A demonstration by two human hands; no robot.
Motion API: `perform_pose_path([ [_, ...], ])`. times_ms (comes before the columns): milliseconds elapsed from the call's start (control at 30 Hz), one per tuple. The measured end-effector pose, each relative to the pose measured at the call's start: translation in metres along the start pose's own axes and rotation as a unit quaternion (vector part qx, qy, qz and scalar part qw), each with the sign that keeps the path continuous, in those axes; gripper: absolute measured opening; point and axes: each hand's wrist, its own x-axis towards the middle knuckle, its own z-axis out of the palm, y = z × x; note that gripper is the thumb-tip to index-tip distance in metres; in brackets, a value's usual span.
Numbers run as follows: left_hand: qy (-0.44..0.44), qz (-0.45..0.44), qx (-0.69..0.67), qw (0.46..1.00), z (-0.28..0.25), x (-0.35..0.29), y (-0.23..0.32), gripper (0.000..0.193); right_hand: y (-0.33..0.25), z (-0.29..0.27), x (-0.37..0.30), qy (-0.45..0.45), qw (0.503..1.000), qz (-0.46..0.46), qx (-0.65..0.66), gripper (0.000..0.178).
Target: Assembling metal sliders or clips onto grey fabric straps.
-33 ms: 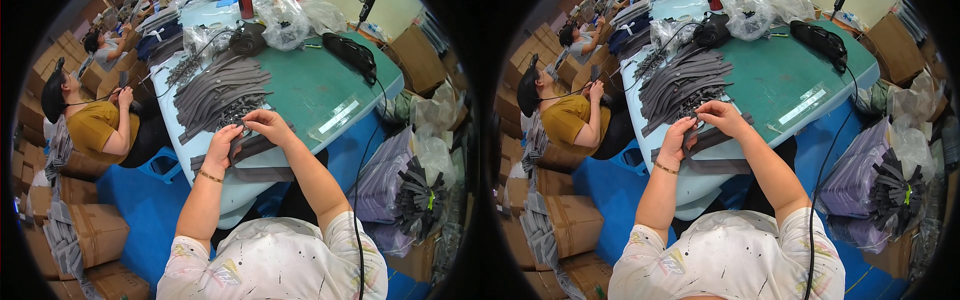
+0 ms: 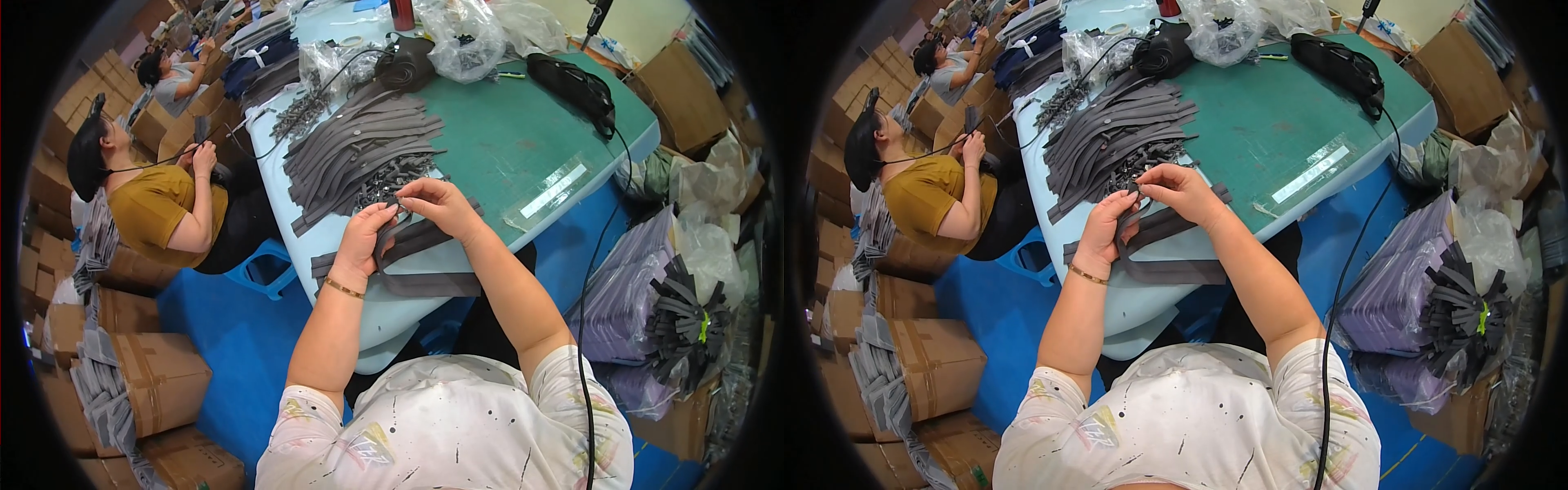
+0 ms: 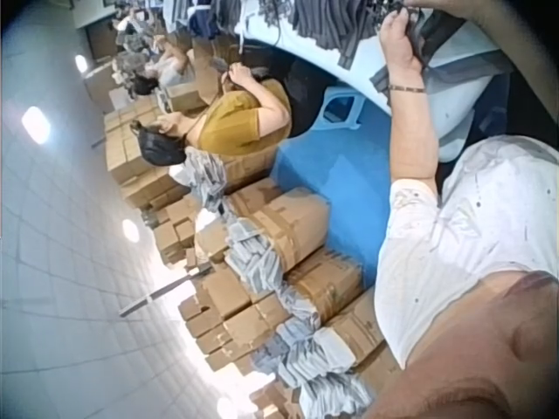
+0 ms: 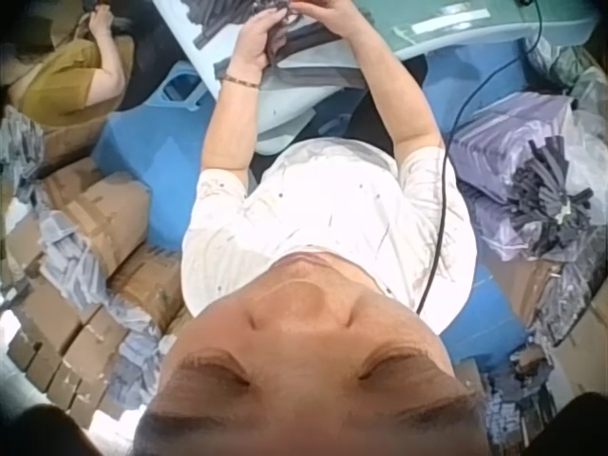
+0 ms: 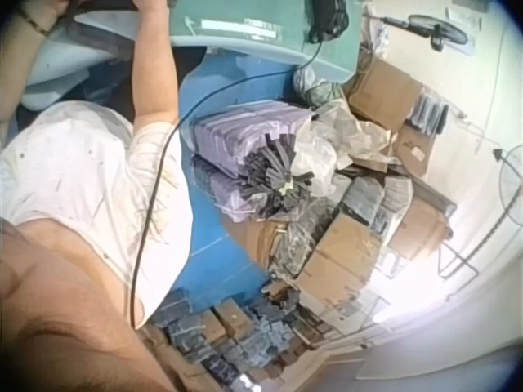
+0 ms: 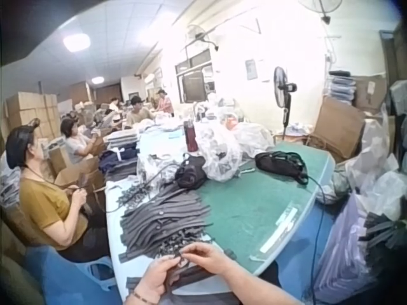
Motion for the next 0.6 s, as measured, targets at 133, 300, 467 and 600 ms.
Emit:
perform_pose_path([
  [133, 0.008, 0.021, 0.043, 0.999, 0.003, -0.002, 0.000, 0.006, -0.001, 0.001, 0.000, 0.003, 1.000, 0.016, 0.015, 0.016],
  [300, 0.035, 0.058, 0.071, 0.995, 0.012, -0.004, -0.001, 0.008, -0.001, 0.001, 0.002, -0.014, 1.000, 0.007, -0.003, 0.023],
  [467, 0.069, 0.193, 0.081, 0.975, 0.011, -0.001, -0.006, 0.009, 0.005, -0.001, 0.004, 0.087, 0.996, -0.012, -0.012, 0.028],
  [600, 0.066, 0.250, 0.123, 0.958, 0.011, 0.004, -0.012, 0.010, 0.017, 0.000, 0.005, 0.001, 1.000, 0.026, -0.008, 0.020],
])
